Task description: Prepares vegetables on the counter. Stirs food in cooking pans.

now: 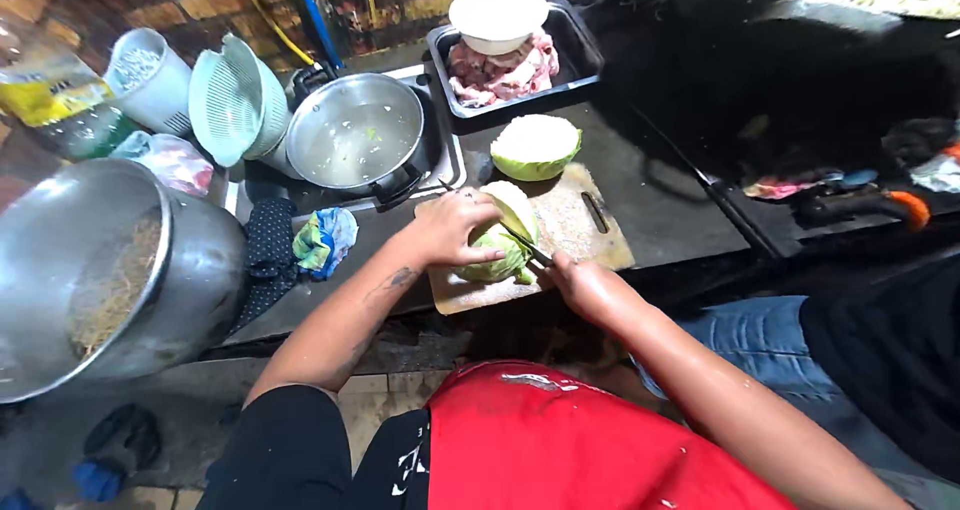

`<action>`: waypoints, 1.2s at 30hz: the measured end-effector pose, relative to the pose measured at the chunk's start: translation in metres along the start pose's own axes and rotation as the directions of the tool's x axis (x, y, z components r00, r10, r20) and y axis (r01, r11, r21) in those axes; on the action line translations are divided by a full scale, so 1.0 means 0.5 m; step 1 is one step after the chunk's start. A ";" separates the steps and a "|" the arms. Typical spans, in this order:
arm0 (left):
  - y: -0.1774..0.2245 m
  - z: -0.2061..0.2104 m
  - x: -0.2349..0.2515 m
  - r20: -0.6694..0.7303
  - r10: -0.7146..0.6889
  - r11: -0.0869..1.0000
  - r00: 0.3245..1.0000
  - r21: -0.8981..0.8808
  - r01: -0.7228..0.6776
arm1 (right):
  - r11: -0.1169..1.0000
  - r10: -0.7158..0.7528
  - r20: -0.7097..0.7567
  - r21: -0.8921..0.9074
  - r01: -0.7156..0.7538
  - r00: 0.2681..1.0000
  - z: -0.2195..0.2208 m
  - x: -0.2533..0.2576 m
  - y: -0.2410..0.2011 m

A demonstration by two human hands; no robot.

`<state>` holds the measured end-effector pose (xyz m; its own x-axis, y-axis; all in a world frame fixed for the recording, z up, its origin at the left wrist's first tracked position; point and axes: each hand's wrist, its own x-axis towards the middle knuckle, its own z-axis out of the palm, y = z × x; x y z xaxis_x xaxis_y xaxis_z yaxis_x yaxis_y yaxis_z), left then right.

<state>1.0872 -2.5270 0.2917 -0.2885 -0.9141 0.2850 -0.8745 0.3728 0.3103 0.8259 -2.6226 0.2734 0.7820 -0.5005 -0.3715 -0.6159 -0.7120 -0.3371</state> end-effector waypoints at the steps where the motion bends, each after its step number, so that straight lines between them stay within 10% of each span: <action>1: 0.001 0.015 -0.008 0.018 -0.025 1.000 1.000 0.007 0.025 | 1.000 -0.011 -0.011 0.004 0.011 1.000 -0.001 0.001 0.003; 12: 0.038 0.051 -0.070 -0.199 -0.454 0.890 0.869 -0.046 0.454 | 1.000 0.003 -0.017 -0.017 -0.003 1.000 0.018 -0.024 0.051; 23: 0.139 0.101 -0.003 -0.352 -0.813 0.532 0.464 -0.125 0.837 | 0.992 0.094 -0.179 0.106 -0.075 0.979 0.022 -0.036 0.098; 36: 0.090 0.128 -0.030 -0.525 -0.617 0.741 0.586 -0.139 0.657 | 0.957 -0.111 -0.282 0.229 0.179 0.953 0.063 -0.191 0.029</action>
<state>1.0271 -2.5067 0.2436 0.5755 -0.6816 0.4519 -0.7837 -0.3017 0.5430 0.7393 -2.5695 0.2768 0.8405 -0.5368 -0.0731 -0.4715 -0.6583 -0.5868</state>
